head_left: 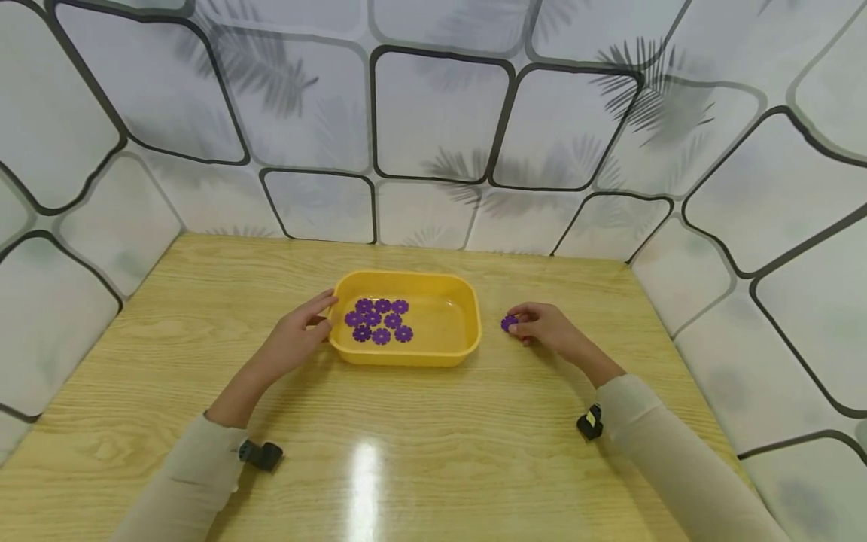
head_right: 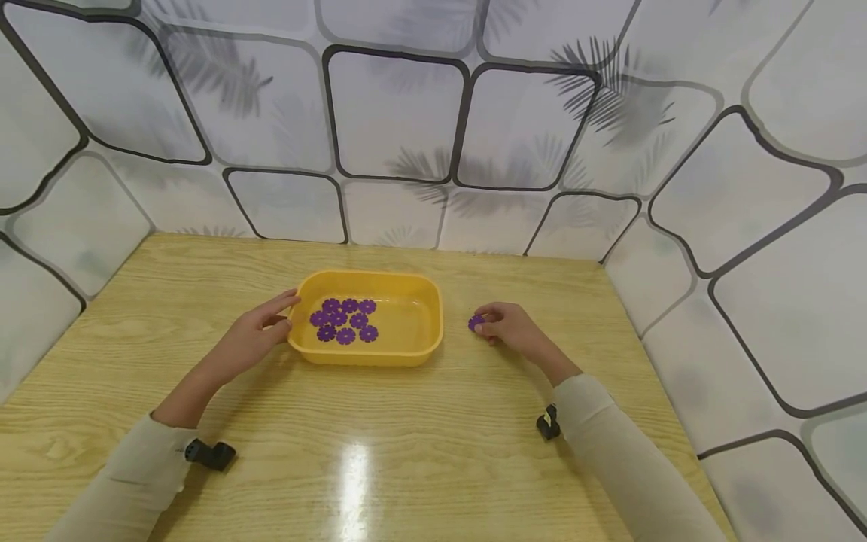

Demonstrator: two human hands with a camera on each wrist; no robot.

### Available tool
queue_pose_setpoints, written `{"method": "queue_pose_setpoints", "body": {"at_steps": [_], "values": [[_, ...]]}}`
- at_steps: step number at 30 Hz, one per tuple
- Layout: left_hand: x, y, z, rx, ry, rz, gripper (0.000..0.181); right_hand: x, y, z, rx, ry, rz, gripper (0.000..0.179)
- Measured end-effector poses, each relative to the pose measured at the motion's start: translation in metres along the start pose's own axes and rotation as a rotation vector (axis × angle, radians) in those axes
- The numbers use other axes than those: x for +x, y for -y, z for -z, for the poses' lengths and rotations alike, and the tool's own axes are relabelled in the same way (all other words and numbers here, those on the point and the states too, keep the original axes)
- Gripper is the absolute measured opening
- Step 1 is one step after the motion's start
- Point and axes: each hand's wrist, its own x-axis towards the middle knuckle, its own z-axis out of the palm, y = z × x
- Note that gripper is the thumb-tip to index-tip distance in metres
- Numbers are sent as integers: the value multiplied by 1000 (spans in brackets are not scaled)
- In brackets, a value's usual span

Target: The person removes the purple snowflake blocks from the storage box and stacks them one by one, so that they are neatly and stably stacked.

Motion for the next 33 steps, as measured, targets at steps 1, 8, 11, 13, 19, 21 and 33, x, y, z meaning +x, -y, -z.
{"method": "queue_pose_setpoints", "body": {"at_steps": [1,8,11,13,19,21,33], "values": [[0,0,0,0,-1,2,53,0,0,0,-7,-3,3,41],[0,1,1,-7,0,-3,53,3,0,0,-24,-8,20,39],[0,1,1,-8,2,-3,53,3,2,-1,-31,-6,16,39],[0,1,1,-5,2,-3,53,3,3,-1,-31,-9,9,40],[0,1,2,0,2,-1,54,1,7,-1,-16,5,-2,41],[0,2,2,-2,4,0,54,-1,10,-1,-8,6,-8,41],[0,2,0,-2,6,-8,54,-4,24,-3,36,-22,78,49]]}}
